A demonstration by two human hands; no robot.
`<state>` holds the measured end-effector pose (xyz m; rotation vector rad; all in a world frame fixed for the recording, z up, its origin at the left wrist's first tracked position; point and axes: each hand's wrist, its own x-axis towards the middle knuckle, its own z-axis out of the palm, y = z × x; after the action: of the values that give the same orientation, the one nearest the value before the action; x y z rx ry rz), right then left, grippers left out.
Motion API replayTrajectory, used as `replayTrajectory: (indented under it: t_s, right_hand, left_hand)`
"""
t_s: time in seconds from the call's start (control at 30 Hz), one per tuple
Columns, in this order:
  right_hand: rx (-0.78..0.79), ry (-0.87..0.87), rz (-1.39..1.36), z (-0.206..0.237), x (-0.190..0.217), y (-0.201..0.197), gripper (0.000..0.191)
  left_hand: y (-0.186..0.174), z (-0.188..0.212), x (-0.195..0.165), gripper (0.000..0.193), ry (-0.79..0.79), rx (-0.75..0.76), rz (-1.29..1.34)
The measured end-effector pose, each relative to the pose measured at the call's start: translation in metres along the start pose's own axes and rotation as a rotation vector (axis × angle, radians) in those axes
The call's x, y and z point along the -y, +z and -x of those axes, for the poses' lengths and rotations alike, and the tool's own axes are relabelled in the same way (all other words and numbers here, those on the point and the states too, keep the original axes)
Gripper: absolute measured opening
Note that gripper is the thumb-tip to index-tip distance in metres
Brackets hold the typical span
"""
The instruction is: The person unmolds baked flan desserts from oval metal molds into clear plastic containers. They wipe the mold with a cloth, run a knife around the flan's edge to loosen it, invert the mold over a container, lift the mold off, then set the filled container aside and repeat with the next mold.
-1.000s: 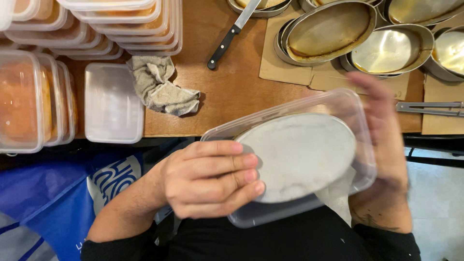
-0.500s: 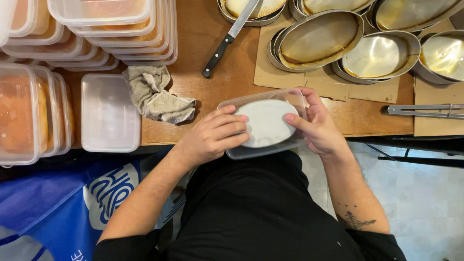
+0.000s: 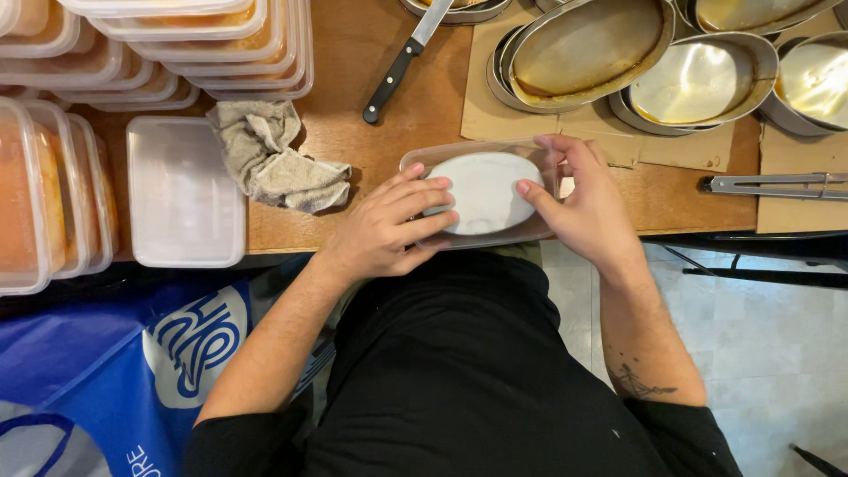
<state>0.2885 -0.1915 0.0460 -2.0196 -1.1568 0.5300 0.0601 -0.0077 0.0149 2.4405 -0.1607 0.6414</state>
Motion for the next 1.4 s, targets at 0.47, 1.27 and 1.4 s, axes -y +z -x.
replayTrajectory:
  t_s: [0.47,1.27,1.4]
  right_hand:
    - [0.206,-0.409,0.352,-0.002,0.041,0.016,0.011]
    - [0.281,-0.394,0.437,0.010,0.016,0.001,0.013]
    - [0.186,-0.490,0.481,0.016,0.027,0.000,0.017]
  left_hand:
    - [0.010,-0.001,-0.012,0.082,-0.061,-0.062,0.078]
    - [0.046,-0.009,-0.019,0.126,-0.306,-0.013,0.197]
    - [0.044,-0.009,-0.021,0.117,-0.324,-0.040,0.205]
